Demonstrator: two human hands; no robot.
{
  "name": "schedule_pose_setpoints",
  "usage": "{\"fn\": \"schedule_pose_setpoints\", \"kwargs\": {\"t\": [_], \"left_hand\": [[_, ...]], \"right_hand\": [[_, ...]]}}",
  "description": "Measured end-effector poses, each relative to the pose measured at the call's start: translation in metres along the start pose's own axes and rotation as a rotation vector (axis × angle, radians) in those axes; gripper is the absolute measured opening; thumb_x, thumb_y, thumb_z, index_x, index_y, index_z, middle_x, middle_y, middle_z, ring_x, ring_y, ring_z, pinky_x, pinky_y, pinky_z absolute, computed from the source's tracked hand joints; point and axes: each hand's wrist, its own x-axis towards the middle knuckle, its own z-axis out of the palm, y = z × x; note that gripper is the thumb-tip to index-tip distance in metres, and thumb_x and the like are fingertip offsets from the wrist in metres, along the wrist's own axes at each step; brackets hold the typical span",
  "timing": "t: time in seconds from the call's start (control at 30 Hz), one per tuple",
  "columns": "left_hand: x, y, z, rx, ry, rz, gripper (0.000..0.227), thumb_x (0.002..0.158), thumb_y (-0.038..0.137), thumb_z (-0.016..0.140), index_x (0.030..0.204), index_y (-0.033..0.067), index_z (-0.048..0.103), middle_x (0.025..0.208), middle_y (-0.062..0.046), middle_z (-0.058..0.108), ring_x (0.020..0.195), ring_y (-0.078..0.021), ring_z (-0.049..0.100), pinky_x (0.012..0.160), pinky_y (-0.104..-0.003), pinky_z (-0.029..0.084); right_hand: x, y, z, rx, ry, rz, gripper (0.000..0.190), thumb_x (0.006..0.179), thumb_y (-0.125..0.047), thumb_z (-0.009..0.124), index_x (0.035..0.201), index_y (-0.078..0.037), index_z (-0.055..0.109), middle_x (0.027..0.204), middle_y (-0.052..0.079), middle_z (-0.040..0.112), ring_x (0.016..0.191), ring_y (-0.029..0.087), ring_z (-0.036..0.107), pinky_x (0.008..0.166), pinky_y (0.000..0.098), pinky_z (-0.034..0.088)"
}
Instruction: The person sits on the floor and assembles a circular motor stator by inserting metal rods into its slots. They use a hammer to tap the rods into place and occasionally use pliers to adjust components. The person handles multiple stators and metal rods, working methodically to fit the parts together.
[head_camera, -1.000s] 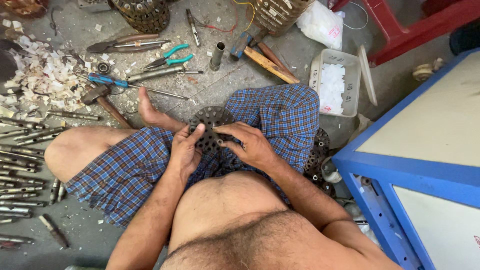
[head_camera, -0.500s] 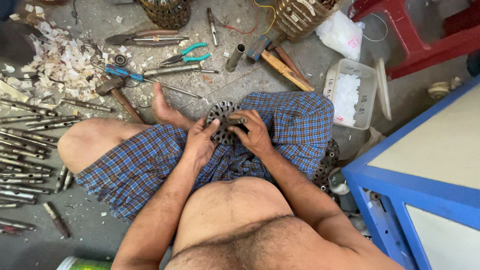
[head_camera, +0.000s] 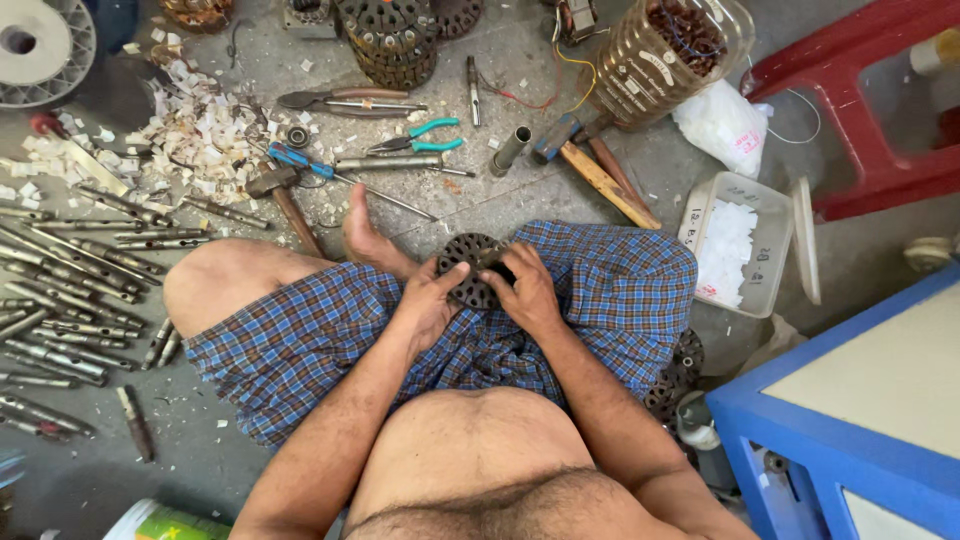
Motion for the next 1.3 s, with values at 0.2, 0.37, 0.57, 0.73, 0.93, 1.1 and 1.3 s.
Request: {"fn": "schedule_pose_setpoints", "kwargs": {"t": [0.2,0.37,0.57,0.73,0.93,1.1,1.3], "left_hand": [[-0.003,0.006,0.004,0.009,-0.002,-0.007,0.032,0.096,0.008,0.067,0.126,0.0015,0.058,0.112,-0.012,0.071,0.096,-0.0209,0.072,0.083,-0.037,0.062],[-0.005,0.011,0.007,0.024,-0.015,-0.021,0.037,0.095,0.007,0.066,0.13,0.0024,0.056,0.115,-0.012,0.07,0.098,-0.0214,0.071,0.084,-0.038,0.062],[-0.006,0.012,0.006,-0.03,-0.056,0.009,0.033,0.099,0.012,0.063,0.131,0.0041,0.056,0.116,-0.01,0.07,0.101,-0.0198,0.07,0.088,-0.037,0.059],[-0.011,0.008,0.002,-0.109,-0.122,0.083,0.026,0.105,0.018,0.059,0.128,0.004,0.058,0.117,-0.009,0.069,0.104,-0.0192,0.07,0.091,-0.037,0.058],[-0.017,0.005,0.004,-0.253,-0.108,0.177,0.028,0.106,0.02,0.058,0.129,0.0046,0.061,0.121,-0.008,0.07,0.11,-0.0202,0.068,0.098,-0.038,0.056],[-0.016,0.009,0.005,-0.303,-0.137,0.217,0.028,0.107,0.02,0.057,0.129,0.0024,0.06,0.122,-0.011,0.07,0.112,-0.0238,0.069,0.1,-0.041,0.056],[-0.019,0.006,0.003,-0.29,-0.172,0.231,0.025,0.109,0.017,0.057,0.129,0.0025,0.059,0.124,-0.011,0.069,0.114,-0.0236,0.068,0.102,-0.041,0.056]], "right_hand": [[0.003,0.008,0.001,-0.055,-0.033,-0.009,0.024,0.087,-0.017,0.08,0.103,-0.003,0.071,0.104,0.014,0.065,0.104,0.035,0.061,0.092,0.0434,0.05],[0.003,0.006,-0.002,-0.022,-0.007,-0.051,0.022,0.086,-0.016,0.08,0.103,-0.004,0.073,0.104,0.012,0.068,0.102,0.034,0.062,0.091,0.0427,0.05],[0.002,-0.002,-0.007,0.052,0.034,-0.089,0.023,0.086,-0.013,0.081,0.107,-0.007,0.074,0.104,0.008,0.071,0.101,0.029,0.064,0.09,0.0387,0.051],[0.002,-0.011,-0.01,0.072,0.048,-0.141,0.028,0.085,-0.011,0.082,0.112,-0.007,0.073,0.106,0.008,0.07,0.101,0.027,0.064,0.091,0.0379,0.051],[0.0,-0.026,-0.016,-0.085,0.162,-0.275,0.049,0.079,-0.021,0.089,0.121,-0.007,0.069,0.128,0.01,0.064,0.121,0.034,0.055,0.108,0.0479,0.043],[0.004,-0.02,-0.012,-0.035,0.122,-0.156,0.07,0.079,-0.032,0.091,0.137,-0.004,0.063,0.149,0.016,0.051,0.137,0.039,0.047,0.118,0.0503,0.037],[0.0,-0.005,-0.002,0.008,0.075,-0.126,0.061,0.081,-0.029,0.092,0.132,-0.009,0.067,0.152,0.017,0.049,0.14,0.037,0.048,0.12,0.0488,0.04]]}}
